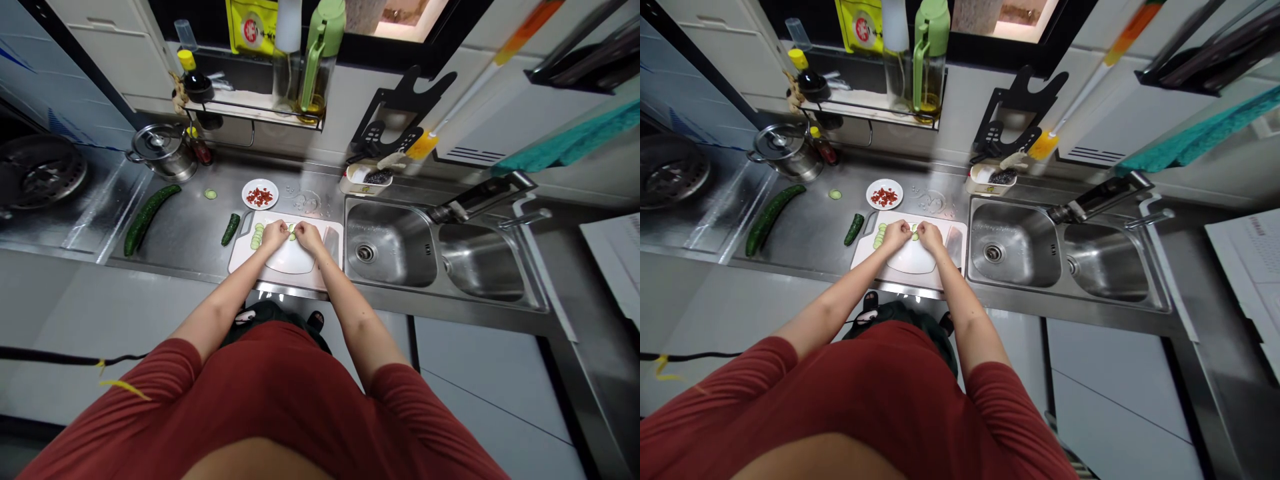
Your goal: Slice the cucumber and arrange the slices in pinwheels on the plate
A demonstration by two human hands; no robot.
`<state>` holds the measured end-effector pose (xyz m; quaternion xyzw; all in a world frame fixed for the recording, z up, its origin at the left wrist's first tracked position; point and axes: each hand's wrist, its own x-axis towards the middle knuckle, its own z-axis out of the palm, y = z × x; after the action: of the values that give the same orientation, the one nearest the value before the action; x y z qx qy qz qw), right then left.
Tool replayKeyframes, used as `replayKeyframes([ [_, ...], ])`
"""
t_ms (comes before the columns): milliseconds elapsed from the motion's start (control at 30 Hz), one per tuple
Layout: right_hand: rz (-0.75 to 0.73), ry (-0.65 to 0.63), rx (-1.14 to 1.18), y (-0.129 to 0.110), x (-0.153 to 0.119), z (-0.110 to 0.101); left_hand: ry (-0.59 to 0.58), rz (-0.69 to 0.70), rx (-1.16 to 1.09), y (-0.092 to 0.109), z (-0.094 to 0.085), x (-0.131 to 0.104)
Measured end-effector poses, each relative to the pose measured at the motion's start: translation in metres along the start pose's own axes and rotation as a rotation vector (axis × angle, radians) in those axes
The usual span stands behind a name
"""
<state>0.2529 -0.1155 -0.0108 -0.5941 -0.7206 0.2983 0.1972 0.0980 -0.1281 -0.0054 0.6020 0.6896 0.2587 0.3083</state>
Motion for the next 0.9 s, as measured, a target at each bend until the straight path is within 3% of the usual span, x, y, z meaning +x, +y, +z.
replayKeyframes([
  [533,0.071,-0.01,-0.231,-0.015,-0.004,-0.001,0.0,0.112,0.212,-0.001,0.003,-0.002],
  [767,0.081,-0.023,-0.255,-0.018,-0.005,-0.003,-0.084,0.384,0.293,-0.001,-0.004,-0.022],
  [900,0.079,-0.023,-0.276,-0.021,-0.006,-0.004,-0.131,0.418,0.34,-0.005,-0.004,-0.028],
])
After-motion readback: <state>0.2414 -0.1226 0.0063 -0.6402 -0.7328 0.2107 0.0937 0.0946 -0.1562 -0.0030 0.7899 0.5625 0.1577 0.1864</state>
